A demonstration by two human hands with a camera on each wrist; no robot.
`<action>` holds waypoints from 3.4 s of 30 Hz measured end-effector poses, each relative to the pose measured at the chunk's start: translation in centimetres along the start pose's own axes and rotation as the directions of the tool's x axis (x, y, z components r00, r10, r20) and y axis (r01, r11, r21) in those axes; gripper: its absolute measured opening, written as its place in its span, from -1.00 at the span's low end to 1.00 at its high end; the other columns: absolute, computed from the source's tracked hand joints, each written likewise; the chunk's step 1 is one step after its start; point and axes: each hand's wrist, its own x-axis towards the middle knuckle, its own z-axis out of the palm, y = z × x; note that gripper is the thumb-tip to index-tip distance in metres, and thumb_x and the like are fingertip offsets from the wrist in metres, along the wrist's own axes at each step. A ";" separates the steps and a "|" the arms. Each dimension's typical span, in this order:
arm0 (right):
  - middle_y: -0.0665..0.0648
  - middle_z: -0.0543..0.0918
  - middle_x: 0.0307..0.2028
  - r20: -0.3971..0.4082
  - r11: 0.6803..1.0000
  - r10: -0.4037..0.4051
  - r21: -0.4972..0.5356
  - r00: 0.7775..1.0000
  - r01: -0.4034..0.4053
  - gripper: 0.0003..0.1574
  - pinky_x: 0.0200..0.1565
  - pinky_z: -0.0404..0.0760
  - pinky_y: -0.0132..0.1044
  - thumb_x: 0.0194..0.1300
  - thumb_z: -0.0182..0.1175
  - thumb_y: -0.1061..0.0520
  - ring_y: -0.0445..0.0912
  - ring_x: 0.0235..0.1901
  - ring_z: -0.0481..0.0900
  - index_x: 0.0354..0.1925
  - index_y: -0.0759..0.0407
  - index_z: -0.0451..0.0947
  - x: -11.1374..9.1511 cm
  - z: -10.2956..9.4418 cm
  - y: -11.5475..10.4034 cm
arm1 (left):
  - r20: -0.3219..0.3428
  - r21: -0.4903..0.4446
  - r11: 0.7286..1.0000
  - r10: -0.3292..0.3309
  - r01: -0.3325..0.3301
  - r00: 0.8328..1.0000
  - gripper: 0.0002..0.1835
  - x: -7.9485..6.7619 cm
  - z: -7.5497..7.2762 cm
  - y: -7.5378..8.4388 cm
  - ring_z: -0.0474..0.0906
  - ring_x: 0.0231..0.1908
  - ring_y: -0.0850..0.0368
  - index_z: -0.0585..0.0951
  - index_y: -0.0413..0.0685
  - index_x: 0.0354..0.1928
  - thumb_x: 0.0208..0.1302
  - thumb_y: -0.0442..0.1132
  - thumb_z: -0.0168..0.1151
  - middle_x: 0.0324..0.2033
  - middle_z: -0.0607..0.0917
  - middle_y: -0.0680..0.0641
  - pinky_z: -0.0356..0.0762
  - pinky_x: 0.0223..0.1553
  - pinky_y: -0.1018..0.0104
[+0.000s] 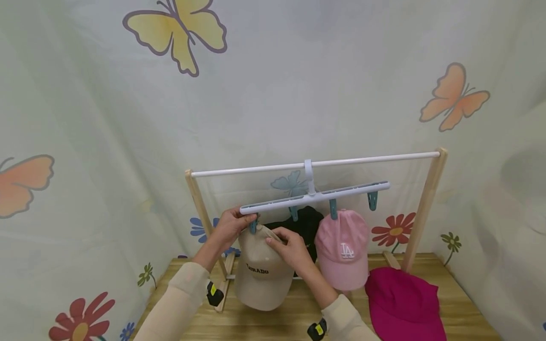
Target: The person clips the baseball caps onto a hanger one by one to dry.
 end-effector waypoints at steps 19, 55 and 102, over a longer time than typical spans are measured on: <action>0.21 0.73 -0.05 -0.023 0.997 0.059 0.057 0.998 -0.057 -0.71 -0.16 0.62 -0.27 0.42 0.28 0.19 0.03 -0.09 0.68 0.06 0.24 0.65 -0.8 0.0 -0.3 | -0.038 0.034 0.996 0.089 -0.087 0.995 -0.58 0.5 0.8 -0.9 0.67 -0.01 0.17 0.58 -0.37 0.15 0.33 -0.31 0.38 -0.05 0.74 -0.09 0.57 0.10 0.35; 0.17 0.75 -0.12 -0.197 0.991 0.096 0.112 0.976 -0.075 -0.85 -0.10 0.59 -0.43 0.41 0.23 0.31 -0.09 -0.11 0.63 -0.11 0.22 0.72 -4.0 -3.4 4.2 | -0.098 0.387 0.901 0.255 -0.199 0.962 -0.83 -4.4 0.3 -4.7 0.64 0.00 -0.10 0.69 -0.20 -0.02 0.45 -0.40 0.18 -0.03 0.71 -0.16 0.62 -0.05 0.36; 0.33 0.74 -0.18 0.163 0.994 -0.006 -0.111 0.987 0.024 -0.85 -0.10 0.68 -0.29 0.35 0.23 0.38 0.01 -0.15 0.71 -0.11 0.41 0.64 -12.0 -6.2 11.7 | 0.291 0.653 0.683 0.172 -0.327 0.941 -0.79 -10.0 6.0 -15.7 0.60 -0.14 0.33 0.70 -0.05 -0.08 0.55 -0.15 0.12 -0.15 0.73 -0.01 0.63 -0.13 0.34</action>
